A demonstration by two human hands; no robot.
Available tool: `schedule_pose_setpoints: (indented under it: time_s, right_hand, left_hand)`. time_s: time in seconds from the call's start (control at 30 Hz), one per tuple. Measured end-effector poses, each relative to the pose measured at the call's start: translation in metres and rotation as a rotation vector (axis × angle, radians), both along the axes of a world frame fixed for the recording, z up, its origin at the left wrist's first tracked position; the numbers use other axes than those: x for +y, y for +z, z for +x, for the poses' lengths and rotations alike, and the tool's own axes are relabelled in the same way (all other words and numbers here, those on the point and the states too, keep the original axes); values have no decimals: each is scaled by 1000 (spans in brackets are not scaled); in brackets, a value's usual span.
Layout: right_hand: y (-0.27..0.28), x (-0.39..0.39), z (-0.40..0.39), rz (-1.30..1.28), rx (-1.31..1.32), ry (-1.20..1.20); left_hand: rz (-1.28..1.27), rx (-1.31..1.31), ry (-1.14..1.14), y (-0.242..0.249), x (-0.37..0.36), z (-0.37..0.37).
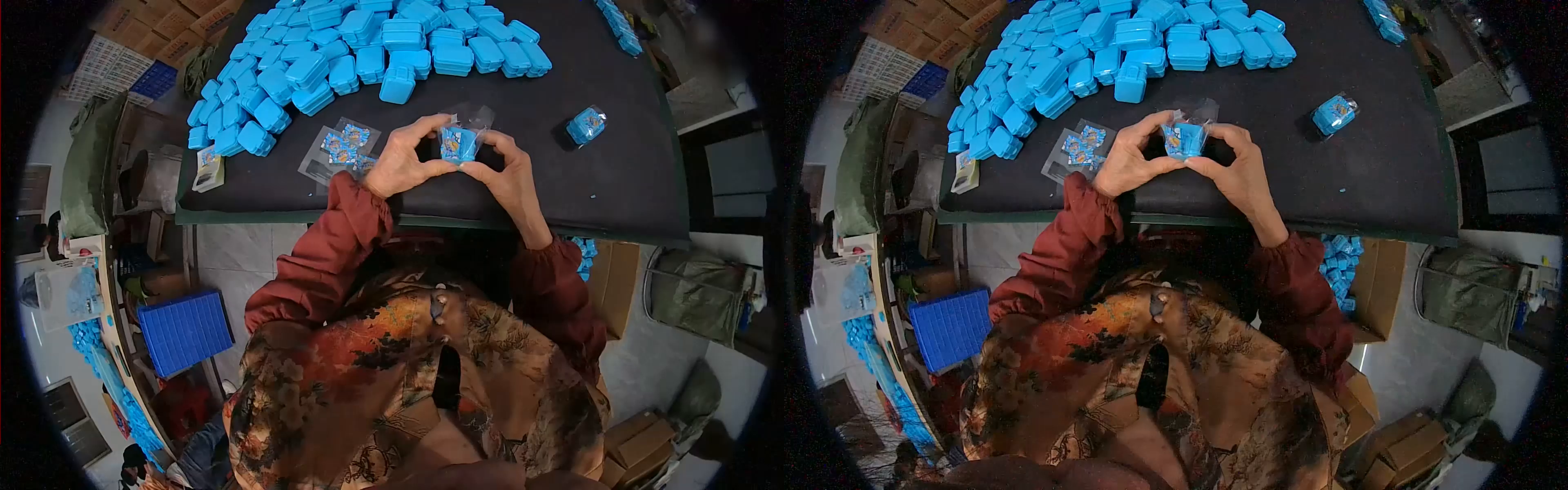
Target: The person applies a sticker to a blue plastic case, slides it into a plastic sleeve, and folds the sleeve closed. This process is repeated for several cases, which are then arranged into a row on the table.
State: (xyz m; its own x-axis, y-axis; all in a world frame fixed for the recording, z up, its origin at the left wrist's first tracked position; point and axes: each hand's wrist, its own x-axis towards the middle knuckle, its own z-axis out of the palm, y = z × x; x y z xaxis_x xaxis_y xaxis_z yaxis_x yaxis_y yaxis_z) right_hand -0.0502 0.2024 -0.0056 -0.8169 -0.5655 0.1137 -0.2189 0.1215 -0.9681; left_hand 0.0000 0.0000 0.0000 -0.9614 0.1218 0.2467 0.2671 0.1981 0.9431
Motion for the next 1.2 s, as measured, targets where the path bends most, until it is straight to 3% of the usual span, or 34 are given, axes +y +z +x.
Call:
schedule_pose_setpoints:
  time_s: [0.1, 0.17, 0.3, 0.4, 0.47, 0.5, 0.6, 0.67, 0.7, 0.77, 0.9, 0.97, 1.0, 1.07, 1.2]
  right_hand:
    - [-1, -3, 1, 15, 175, -80]
    - [-2, -4, 7, 125, 328, -177]
    - [1, -6, 13, 186, 408, -233]
    - [1, -6, 12, 212, 426, -231]
    - [2, -6, 11, 225, 427, -195]
    - [2, -4, 10, 225, 427, -196]
    - [6, -3, 6, 134, 355, -99]
    - [15, -6, 9, -231, -13, 45]
    - [13, -7, 10, -230, -17, 47]
    - [8, -10, 10, -257, -92, 53]
    - [7, -14, 15, -308, -116, -66]
    - [20, -11, 22, -66, 234, -233]
    - [28, -10, 23, -64, 236, -229]
    - [46, -9, 23, -45, 778, -310]
    - [69, 2, 23, 241, 854, -183]
  left_hand:
    - [10, 67, -6, -3, 0, -5]
    - [-237, 161, 43, 0, -1, -2]
    - [-415, 285, 76, 4, 2, -1]
    - [-266, 247, -27, 19, 2, -2]
    - [59, -14, -123, 20, 6, -3]
    - [59, -14, -124, 17, 6, -3]
    - [72, -87, -87, 6, 4, -7]
    - [155, 2, -39, 0, 9, -8]
    - [156, -2, -36, -1, 8, -8]
    - [-144, 159, -14, -1, 3, -11]
    - [-366, 231, 58, 2, 6, -9]
    - [-413, 252, 74, 2, 6, -9]
    - [-411, 253, 78, 0, 6, -8]
    - [-319, 270, 72, -4, 8, -7]
    - [-201, 387, 113, -1, 16, -5]
